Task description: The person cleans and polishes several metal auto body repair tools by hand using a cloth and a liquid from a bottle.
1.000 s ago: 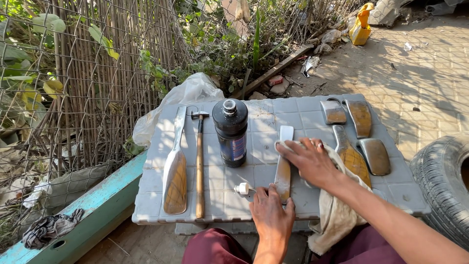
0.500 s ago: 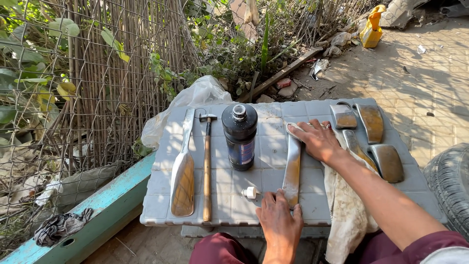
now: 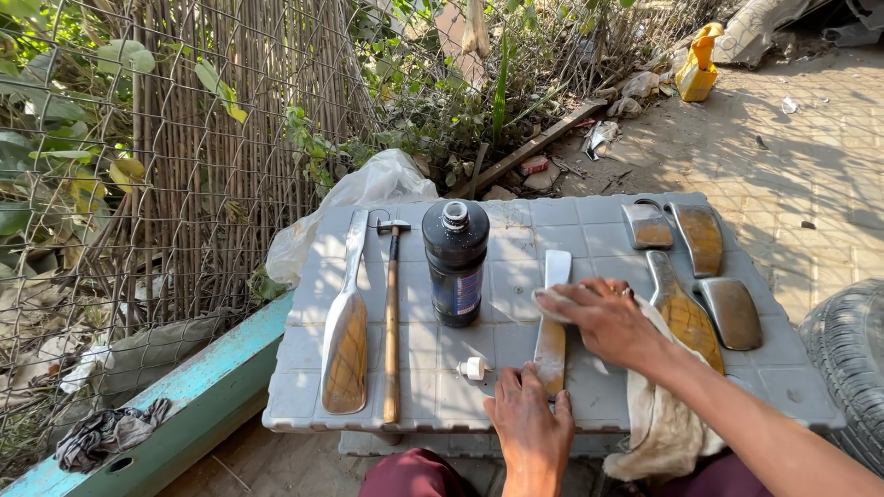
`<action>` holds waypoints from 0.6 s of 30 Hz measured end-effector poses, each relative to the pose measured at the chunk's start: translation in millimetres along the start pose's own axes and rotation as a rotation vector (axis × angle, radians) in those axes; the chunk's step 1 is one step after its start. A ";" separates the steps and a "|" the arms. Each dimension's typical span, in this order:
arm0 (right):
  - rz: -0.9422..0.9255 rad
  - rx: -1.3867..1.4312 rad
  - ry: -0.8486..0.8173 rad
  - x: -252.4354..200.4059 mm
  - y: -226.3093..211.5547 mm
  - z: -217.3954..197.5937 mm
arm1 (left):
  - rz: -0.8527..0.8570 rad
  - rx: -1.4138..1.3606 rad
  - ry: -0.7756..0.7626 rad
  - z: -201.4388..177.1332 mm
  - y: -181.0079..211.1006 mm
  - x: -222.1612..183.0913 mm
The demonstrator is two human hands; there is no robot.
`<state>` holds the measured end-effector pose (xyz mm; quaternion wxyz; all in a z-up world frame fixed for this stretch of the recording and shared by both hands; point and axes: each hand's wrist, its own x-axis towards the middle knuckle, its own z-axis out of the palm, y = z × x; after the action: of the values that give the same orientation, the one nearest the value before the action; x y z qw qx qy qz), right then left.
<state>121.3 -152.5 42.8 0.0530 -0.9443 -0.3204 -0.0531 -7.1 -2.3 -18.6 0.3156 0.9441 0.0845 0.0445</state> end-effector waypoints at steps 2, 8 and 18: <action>0.120 0.016 -0.051 26.0 19.6 -2.9 | -0.017 -0.011 -0.026 -1.2 1.0 2.8; 0.501 0.056 -0.377 68.5 18.1 -27.2 | -0.018 -0.040 -0.023 0.3 -0.7 3.9; -0.462 -0.143 0.296 -40.6 -5.6 9.2 | -0.002 -0.041 0.027 13.5 -9.0 0.5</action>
<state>86.5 -171.2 28.7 0.0189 -0.8296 -0.5114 -0.2236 -5.9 -3.1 -34.8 0.3338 0.9366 0.0889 0.0589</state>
